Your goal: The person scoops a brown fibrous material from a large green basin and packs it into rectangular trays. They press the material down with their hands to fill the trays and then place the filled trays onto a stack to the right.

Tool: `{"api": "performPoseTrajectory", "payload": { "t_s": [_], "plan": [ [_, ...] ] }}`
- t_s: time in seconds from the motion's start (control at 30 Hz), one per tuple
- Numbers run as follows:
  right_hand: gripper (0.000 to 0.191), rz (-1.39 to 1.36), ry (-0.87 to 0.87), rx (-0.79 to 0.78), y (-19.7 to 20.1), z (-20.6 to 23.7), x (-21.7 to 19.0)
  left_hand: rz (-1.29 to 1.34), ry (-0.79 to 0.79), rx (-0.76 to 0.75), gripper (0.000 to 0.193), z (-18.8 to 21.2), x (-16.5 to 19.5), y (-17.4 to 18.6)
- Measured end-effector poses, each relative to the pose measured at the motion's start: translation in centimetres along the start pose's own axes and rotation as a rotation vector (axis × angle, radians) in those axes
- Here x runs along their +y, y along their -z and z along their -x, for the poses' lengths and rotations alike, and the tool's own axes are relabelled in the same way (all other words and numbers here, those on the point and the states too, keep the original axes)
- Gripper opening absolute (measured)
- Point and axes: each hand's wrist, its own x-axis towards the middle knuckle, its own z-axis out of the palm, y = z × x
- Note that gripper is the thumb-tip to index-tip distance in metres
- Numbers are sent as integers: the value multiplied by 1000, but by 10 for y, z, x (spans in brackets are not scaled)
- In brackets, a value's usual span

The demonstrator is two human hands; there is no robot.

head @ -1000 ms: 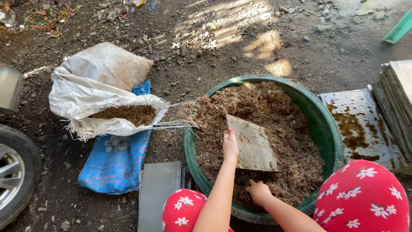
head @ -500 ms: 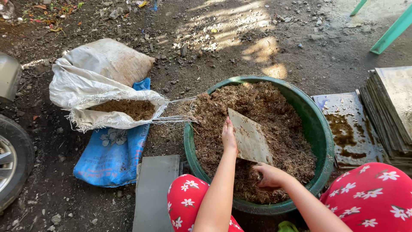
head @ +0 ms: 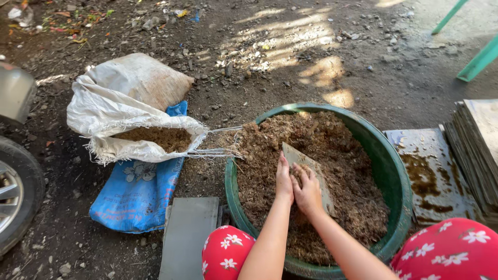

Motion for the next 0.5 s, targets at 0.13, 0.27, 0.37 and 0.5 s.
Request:
{"api": "performPoseTrajectory", "payload": {
  "t_s": [0.13,0.27,0.37,0.5],
  "plan": [
    [37,18,-83,21,-15,-15,0,-135,82,6,87,1,0,6],
    [37,-3,-313,-12,-17,-44,36,-308,-3,48,90,1,-5,13],
    [42,234,-441,2,-19,-33,73,-366,-45,106,93,4,-9,18],
    [49,289,-659,0,-15,-6,111,-384,-35,89,95,14,-12,21]
  ]
}}
